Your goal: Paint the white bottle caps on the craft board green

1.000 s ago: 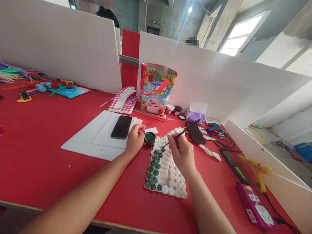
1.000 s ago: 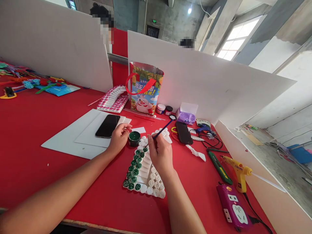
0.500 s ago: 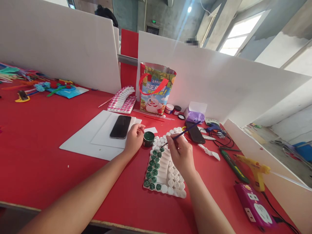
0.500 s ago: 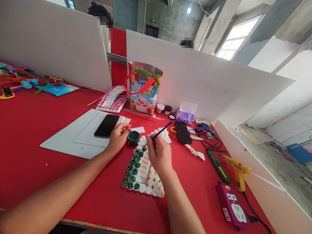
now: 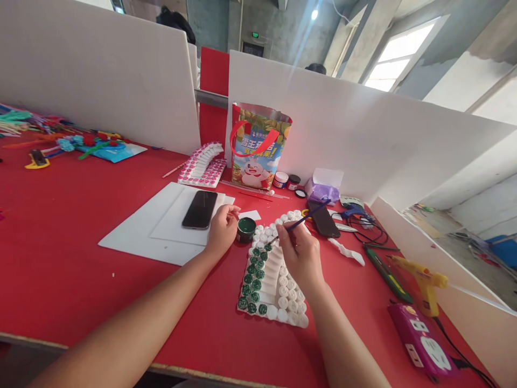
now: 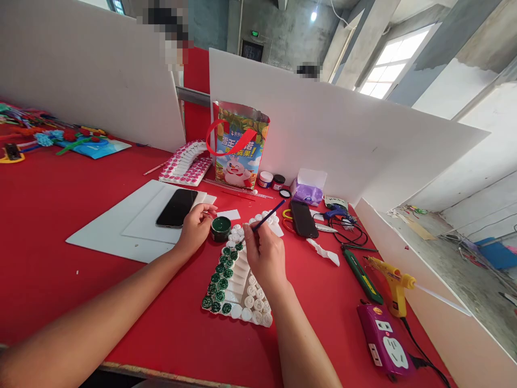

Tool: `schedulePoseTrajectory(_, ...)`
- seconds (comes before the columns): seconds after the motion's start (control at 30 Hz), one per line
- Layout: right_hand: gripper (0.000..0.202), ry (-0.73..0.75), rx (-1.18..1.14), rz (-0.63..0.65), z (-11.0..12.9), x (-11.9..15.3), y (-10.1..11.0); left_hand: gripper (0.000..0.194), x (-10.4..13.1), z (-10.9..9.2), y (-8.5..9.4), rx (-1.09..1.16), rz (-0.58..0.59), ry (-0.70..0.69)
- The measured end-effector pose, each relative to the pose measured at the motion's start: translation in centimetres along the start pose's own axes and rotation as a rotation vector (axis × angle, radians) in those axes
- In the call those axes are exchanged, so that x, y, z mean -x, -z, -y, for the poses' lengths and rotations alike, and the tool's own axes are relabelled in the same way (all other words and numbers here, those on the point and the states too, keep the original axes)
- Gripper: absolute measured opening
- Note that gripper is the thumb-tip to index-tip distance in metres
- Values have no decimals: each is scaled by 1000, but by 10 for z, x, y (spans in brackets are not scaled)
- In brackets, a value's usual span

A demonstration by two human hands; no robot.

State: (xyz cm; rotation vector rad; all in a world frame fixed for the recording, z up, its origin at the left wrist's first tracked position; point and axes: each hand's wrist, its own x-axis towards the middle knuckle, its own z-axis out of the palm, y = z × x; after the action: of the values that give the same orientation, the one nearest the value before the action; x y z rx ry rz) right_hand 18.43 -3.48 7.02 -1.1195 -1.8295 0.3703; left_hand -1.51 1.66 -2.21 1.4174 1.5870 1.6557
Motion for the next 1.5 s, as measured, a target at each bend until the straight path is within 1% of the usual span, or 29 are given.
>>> schedulePoseTrajectory(0.23, 22, 3, -8, -3, 0, 0, 1, 26, 0, -2, 0, -7, -2, -3)
schedulePoseTrajectory(0.5, 19, 10, -14, -7, 0, 1, -1, 25, 0, -3, 1, -7, 1, 4)
schedulePoseTrajectory(1.0, 21, -16, 6, -1, 1, 1, 1, 25, 0, -2, -1, -7, -5, 4)
schedulePoseTrajectory(1.33, 19, 23, -15, -5, 1, 4, -1, 26, 0, -1, 0, -11, 5, 9)
schedulePoseTrajectory(1.43, 19, 15, -11, 10, 0, 4, -1, 25, -1, -1, 0, -11, -1, 13)
schedulePoseTrajectory(1.5, 20, 2, -5, -5, 0, 3, -1, 25, 0, -1, 0, -8, -1, 14)
